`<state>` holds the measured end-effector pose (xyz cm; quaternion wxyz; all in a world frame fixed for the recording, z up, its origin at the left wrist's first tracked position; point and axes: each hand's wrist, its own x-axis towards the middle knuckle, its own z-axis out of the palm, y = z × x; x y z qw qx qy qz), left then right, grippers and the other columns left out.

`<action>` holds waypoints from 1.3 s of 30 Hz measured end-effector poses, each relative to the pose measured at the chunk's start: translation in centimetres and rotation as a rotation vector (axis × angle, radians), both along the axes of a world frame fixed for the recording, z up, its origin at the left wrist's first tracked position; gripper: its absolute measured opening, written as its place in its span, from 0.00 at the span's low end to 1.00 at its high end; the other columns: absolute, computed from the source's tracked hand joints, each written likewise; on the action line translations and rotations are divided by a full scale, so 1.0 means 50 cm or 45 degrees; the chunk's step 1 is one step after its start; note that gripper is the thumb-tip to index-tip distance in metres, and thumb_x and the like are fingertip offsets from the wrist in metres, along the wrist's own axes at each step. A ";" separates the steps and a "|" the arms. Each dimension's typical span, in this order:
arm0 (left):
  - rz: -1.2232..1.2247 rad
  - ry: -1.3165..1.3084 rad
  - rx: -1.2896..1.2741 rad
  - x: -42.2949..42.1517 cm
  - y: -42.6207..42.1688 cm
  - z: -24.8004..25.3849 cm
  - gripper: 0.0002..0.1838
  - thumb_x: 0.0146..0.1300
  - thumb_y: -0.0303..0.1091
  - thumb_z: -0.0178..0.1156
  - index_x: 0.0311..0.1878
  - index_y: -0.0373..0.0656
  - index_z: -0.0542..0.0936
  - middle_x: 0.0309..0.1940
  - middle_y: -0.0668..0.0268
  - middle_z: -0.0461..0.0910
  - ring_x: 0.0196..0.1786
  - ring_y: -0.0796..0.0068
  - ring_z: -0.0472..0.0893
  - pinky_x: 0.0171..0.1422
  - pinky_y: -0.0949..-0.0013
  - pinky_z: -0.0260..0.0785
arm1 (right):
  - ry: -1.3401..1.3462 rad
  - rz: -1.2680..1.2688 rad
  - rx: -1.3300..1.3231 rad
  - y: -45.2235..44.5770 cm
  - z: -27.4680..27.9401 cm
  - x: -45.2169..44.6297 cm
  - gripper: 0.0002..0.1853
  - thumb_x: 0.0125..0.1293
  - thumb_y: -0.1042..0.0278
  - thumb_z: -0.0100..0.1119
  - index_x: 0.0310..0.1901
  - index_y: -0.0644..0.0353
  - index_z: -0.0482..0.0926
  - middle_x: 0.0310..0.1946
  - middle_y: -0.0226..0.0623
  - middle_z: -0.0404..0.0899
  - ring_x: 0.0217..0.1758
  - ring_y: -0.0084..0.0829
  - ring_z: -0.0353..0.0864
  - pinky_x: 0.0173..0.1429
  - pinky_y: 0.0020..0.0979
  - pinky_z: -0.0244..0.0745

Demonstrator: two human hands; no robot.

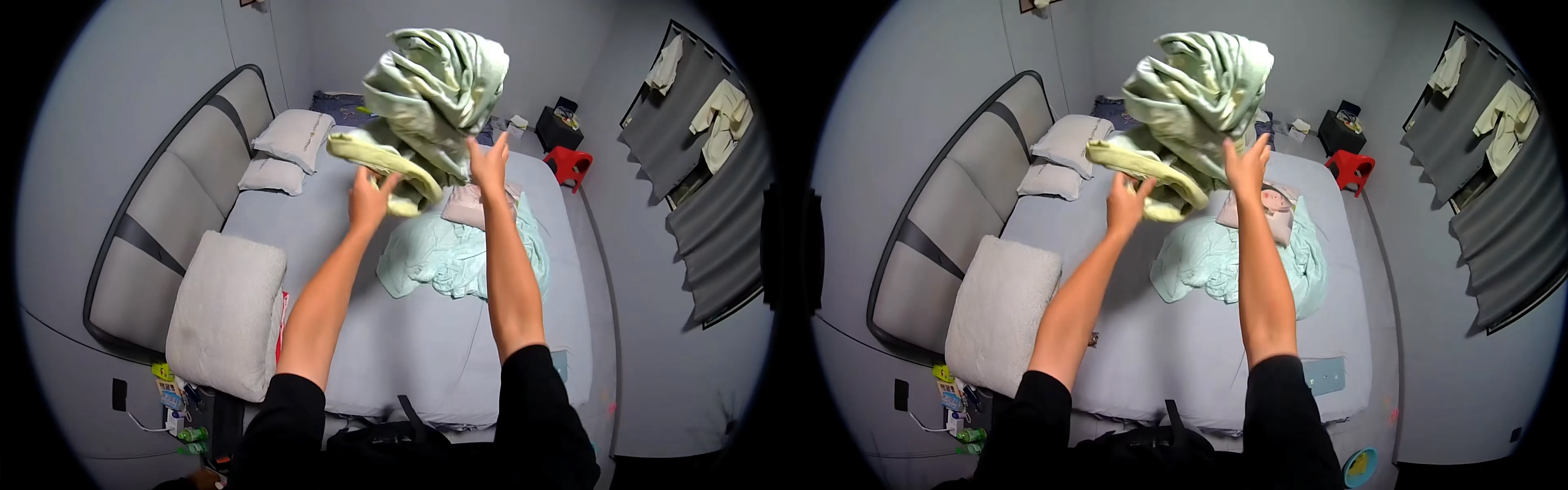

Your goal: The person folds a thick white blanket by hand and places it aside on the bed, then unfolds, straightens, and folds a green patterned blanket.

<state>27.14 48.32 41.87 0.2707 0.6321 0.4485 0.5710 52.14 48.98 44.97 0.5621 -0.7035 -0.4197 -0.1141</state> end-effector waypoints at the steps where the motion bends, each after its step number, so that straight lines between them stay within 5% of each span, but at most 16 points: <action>1: -0.090 0.160 -0.190 -0.002 -0.023 -0.033 0.23 0.56 0.51 0.72 0.36 0.42 0.74 0.32 0.51 0.81 0.35 0.46 0.80 0.40 0.52 0.70 | -0.086 0.182 -0.038 -0.047 -0.039 -0.007 0.42 0.62 0.52 0.64 0.69 0.70 0.58 0.62 0.62 0.68 0.65 0.57 0.69 0.67 0.47 0.63; 3: -0.264 0.399 -0.077 -0.007 -0.097 -0.163 0.23 0.62 0.54 0.64 0.29 0.42 0.73 0.26 0.51 0.78 0.32 0.45 0.77 0.35 0.51 0.69 | 0.062 0.444 -0.183 -0.153 -0.162 -0.047 0.33 0.64 0.49 0.61 0.64 0.64 0.68 0.55 0.58 0.76 0.59 0.54 0.76 0.63 0.43 0.69; 4: -0.349 0.536 -0.385 -0.022 -0.177 -0.195 0.24 0.65 0.57 0.59 0.30 0.43 0.74 0.28 0.50 0.79 0.33 0.46 0.78 0.36 0.51 0.69 | 0.253 0.467 -0.394 -0.189 -0.271 -0.054 0.30 0.66 0.48 0.58 0.61 0.64 0.71 0.52 0.56 0.79 0.57 0.54 0.77 0.61 0.42 0.70; 7: -0.561 0.471 -0.623 -0.095 -0.389 -0.465 0.25 0.68 0.57 0.55 0.34 0.42 0.80 0.30 0.49 0.80 0.34 0.46 0.79 0.39 0.52 0.70 | 0.743 0.438 -0.957 -0.337 -0.627 -0.116 0.34 0.66 0.41 0.52 0.53 0.73 0.77 0.48 0.58 0.81 0.55 0.54 0.79 0.60 0.44 0.71; 8: -0.576 0.445 -0.627 -0.132 -0.463 -0.515 0.25 0.68 0.55 0.55 0.32 0.39 0.80 0.28 0.47 0.79 0.33 0.45 0.79 0.39 0.52 0.70 | 1.042 0.423 -1.183 -0.413 -0.682 -0.160 0.35 0.63 0.35 0.54 0.50 0.67 0.79 0.39 0.49 0.83 0.46 0.47 0.81 0.49 0.46 0.73; 9: -0.564 0.527 -0.712 -0.166 -0.519 -0.534 0.24 0.68 0.53 0.57 0.30 0.38 0.79 0.26 0.46 0.78 0.32 0.45 0.78 0.38 0.52 0.69 | 1.184 0.539 -1.313 -0.485 -0.730 -0.200 0.41 0.61 0.31 0.54 0.61 0.62 0.74 0.49 0.50 0.80 0.53 0.50 0.77 0.50 0.55 0.72; 11: -0.489 0.345 -0.828 -0.209 -0.570 -0.583 0.24 0.69 0.49 0.57 0.29 0.35 0.78 0.25 0.45 0.76 0.28 0.50 0.77 0.35 0.56 0.68 | 1.960 0.534 -1.453 -0.602 -0.660 -0.309 0.53 0.59 0.26 0.54 0.76 0.54 0.49 0.72 0.51 0.52 0.69 0.53 0.60 0.59 0.68 0.66; 14: -0.327 0.145 -0.785 -0.242 -0.604 -0.579 0.24 0.71 0.46 0.56 0.28 0.33 0.77 0.19 0.53 0.72 0.26 0.70 0.70 0.33 0.62 0.65 | 2.560 0.392 -1.164 -0.685 -0.695 -0.401 0.47 0.58 0.32 0.61 0.71 0.55 0.59 0.53 0.47 0.67 0.52 0.45 0.72 0.48 0.57 0.77; 17: -0.395 0.254 -0.789 -0.301 -0.608 -0.528 0.24 0.72 0.45 0.56 0.28 0.32 0.75 0.17 0.62 0.68 0.27 0.81 0.65 0.32 0.67 0.63 | 2.109 0.494 -1.163 -0.686 -0.777 -0.435 0.39 0.60 0.41 0.64 0.66 0.57 0.66 0.44 0.41 0.74 0.41 0.40 0.76 0.48 0.48 0.79; 19: -0.478 0.234 -0.805 -0.347 -0.621 -0.500 0.23 0.72 0.44 0.56 0.28 0.32 0.75 0.17 0.65 0.68 0.27 0.82 0.65 0.32 0.69 0.63 | 1.434 0.215 -1.101 -0.650 -0.878 -0.445 0.41 0.51 0.49 0.72 0.61 0.67 0.68 0.49 0.50 0.79 0.52 0.46 0.79 0.58 0.42 0.74; 21: -0.564 0.161 -0.804 -0.393 -0.633 -0.475 0.21 0.72 0.42 0.56 0.28 0.33 0.75 0.18 0.68 0.68 0.28 0.83 0.65 0.33 0.70 0.63 | 0.906 0.252 -0.899 -0.624 -0.717 -0.479 0.47 0.48 0.48 0.74 0.62 0.71 0.65 0.58 0.59 0.73 0.62 0.52 0.74 0.65 0.40 0.68; 23: -0.548 0.108 -0.798 -0.421 -0.642 -0.420 0.20 0.72 0.40 0.56 0.28 0.33 0.74 0.20 0.70 0.68 0.29 0.84 0.65 0.33 0.71 0.62 | 0.729 0.191 -0.906 -0.568 -0.700 -0.484 0.50 0.49 0.46 0.74 0.65 0.71 0.62 0.63 0.60 0.68 0.66 0.52 0.69 0.69 0.40 0.64; 29: -0.518 0.020 -0.917 -0.501 -0.679 -0.313 0.17 0.71 0.36 0.58 0.29 0.32 0.73 0.20 0.69 0.69 0.30 0.85 0.64 0.32 0.70 0.62 | 1.540 0.574 -0.723 -0.414 -0.676 -0.473 0.66 0.51 0.41 0.74 0.76 0.65 0.36 0.76 0.55 0.48 0.78 0.46 0.51 0.77 0.42 0.49; 30: -0.521 -0.004 -0.920 -0.507 -0.689 -0.303 0.17 0.71 0.36 0.58 0.29 0.32 0.74 0.20 0.69 0.70 0.30 0.85 0.64 0.32 0.70 0.62 | 1.725 0.607 -0.776 -0.391 -0.678 -0.483 0.67 0.51 0.45 0.74 0.76 0.65 0.33 0.75 0.55 0.49 0.75 0.46 0.57 0.74 0.44 0.57; 35: -0.472 0.153 -0.917 -0.533 -0.714 -0.320 0.16 0.70 0.38 0.58 0.33 0.32 0.77 0.20 0.59 0.71 0.29 0.83 0.65 0.33 0.68 0.65 | 1.486 1.173 -1.539 -0.342 -0.688 -0.525 0.49 0.52 0.55 0.75 0.69 0.73 0.59 0.61 0.56 0.72 0.60 0.45 0.77 0.59 0.41 0.75; 39: -0.350 0.343 -0.823 -0.590 -0.683 -0.383 0.17 0.70 0.40 0.59 0.34 0.32 0.78 0.20 0.51 0.71 0.27 0.78 0.65 0.33 0.64 0.64 | 0.903 1.012 -1.314 -0.363 -0.612 -0.417 0.39 0.53 0.52 0.73 0.60 0.73 0.71 0.54 0.51 0.78 0.54 0.44 0.79 0.58 0.38 0.74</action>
